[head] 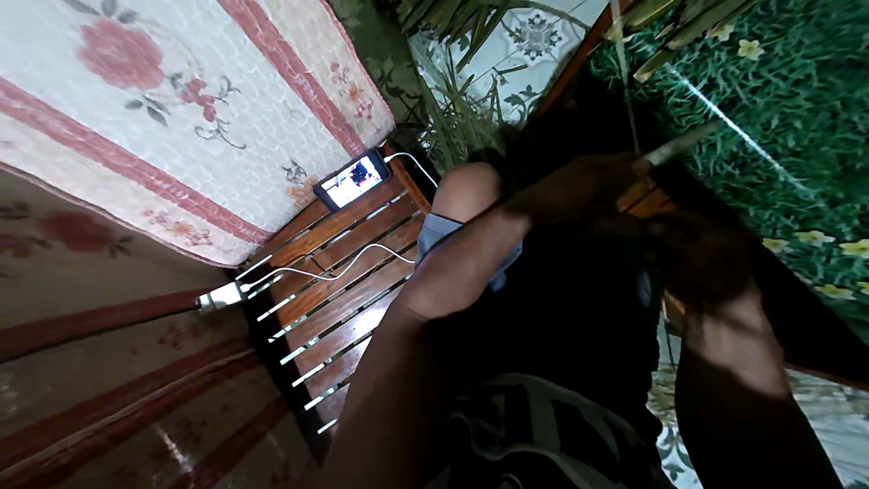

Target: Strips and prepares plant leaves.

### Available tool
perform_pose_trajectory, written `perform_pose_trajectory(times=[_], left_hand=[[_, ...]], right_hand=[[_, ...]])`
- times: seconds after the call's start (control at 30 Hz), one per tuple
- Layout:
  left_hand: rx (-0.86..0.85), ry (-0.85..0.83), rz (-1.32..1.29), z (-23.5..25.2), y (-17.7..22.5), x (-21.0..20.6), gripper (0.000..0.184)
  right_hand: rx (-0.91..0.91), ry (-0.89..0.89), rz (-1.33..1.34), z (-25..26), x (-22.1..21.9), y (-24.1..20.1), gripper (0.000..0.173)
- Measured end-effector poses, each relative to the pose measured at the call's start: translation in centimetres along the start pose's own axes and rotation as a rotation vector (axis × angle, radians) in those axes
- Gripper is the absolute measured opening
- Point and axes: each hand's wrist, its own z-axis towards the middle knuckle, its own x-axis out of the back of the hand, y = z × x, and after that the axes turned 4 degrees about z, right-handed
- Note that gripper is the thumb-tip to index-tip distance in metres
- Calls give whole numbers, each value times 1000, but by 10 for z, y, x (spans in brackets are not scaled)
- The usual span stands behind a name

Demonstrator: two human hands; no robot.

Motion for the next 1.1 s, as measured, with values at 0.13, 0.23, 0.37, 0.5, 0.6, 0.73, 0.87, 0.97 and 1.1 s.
perform_pose_trajectory(times=[0.13, 0.23, 0.37, 0.5, 0.6, 0.73, 0.87, 0.97, 1.1], left_hand=[[5, 25, -33, 2, -2, 7, 32], [54, -86, 240, 2, -6, -14, 36], [34, -60, 237, 1, -2, -14, 38], [-28, 137, -124, 6, -2, 9, 33], [33, 6, 86, 3, -4, 1, 32], [99, -68, 137, -1, 1, -12, 35], [-76, 58, -362, 7, -4, 22, 38], [8, -1, -138, 4, -8, 9, 27], [163, -75, 72, -5, 7, -13, 32]], right_hand=[[13, -11, 3, 0, -1, 3, 16], [17, 28, -50, 3, -10, -6, 18], [23, 72, 4, 2, -13, -8, 15], [38, 25, 23, -1, -3, 3, 13], [61, 8, 17, 1, -2, 4, 14], [55, 7, 9, 3, 3, 6, 14], [44, 17, -20, -6, 11, 13, 13], [47, 6, -24, -7, 8, 12, 14], [93, -15, -96, -4, 13, 13, 18]])
